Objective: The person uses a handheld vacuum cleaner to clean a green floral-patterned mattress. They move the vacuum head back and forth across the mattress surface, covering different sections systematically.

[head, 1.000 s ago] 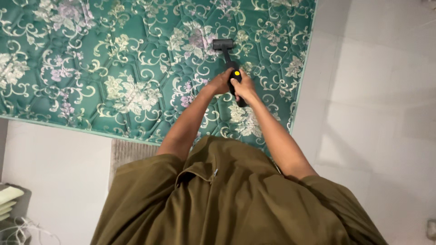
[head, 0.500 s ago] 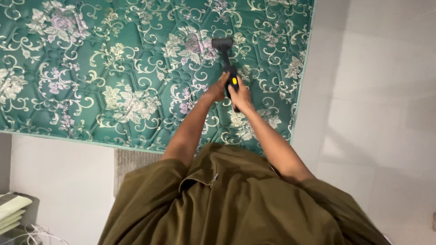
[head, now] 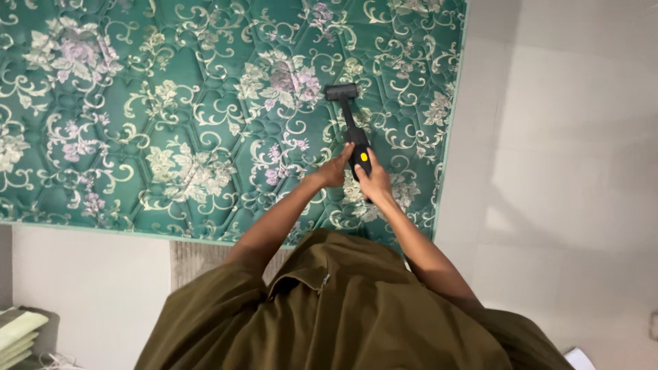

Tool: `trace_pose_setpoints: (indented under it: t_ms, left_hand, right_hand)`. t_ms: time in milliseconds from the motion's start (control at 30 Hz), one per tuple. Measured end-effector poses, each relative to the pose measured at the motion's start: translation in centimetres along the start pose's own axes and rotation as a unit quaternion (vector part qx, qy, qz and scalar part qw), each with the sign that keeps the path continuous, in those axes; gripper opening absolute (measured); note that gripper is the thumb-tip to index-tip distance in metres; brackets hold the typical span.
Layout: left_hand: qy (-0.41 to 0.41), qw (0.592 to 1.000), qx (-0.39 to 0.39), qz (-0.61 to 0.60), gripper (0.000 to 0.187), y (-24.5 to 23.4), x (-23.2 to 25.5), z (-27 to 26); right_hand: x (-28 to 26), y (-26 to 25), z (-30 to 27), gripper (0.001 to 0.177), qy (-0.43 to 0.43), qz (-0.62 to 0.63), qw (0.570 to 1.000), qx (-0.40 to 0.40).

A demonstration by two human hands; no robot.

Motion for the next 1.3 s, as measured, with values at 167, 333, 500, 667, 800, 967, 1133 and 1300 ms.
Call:
trace_pose_setpoints:
  t_ms: [167, 333, 500, 667, 800, 967, 1133, 1300]
  left_hand:
    - [0.021, 0.990, 0.136, 0.040, 0.113, -10.6, -1.7, 7.5]
    - [-0.010, 0.992, 0.110, 0.066, 0.109, -11.1, -2.2, 8.6]
    - [0.032, 0.998, 0.051, 0.034, 0.111, -5.9, 0.3, 2.5]
    - [0.027, 0.998, 0.053, -0.026, 0.115, -8.5, -3.4, 7.6]
    - [-0.012, 0.991, 0.124, 0.044, 0.107, -15.9, -6.0, 13.1]
    - [-0.020, 0.991, 0.114, 0.067, 0.104, -14.7, -5.4, 13.4]
    - [0.115, 0.984, 0.131, 0.047, 0.115, -7.8, -0.8, 7.5]
    - [0.037, 0.998, 0.053, 0.023, 0.116, -8.1, -3.4, 10.1]
  right_hand:
    - [-5.4, 1.5, 10.3, 0.066, -0.030, 0.066, 0.997, 0.036]
    - [-6.7, 0.5, 10.9, 0.066, 0.000, 0.148, 0.989, -0.008]
    - [-4.0, -1.5, 3.3, 0.068, 0.052, 0.097, 0.994, -0.026]
    - [-6.6, -0.3, 9.6, 0.068, -0.054, 0.064, 0.996, 0.000]
    - [-7.7, 1.6, 19.4, 0.068, -0.006, 0.028, 1.000, -0.014]
    - [-9.4, -0.3, 18.7, 0.069, -0.164, -0.019, 0.986, 0.010]
    - [-2.6, -2.0, 9.4, 0.067, 0.006, 0.081, 0.996, -0.022]
    - [-4.5, -1.6, 12.5, 0.064, -0.026, 0.083, 0.996, -0.023]
Point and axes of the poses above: each hand's wrist, its own z-axis towards the middle knuckle, its own y-axis out of the palm, x = y × z, the point moved 10 cm from there along z, towards the middle knuckle, and after that the axes turned 10 degrees about z, right-handed, at the moved point
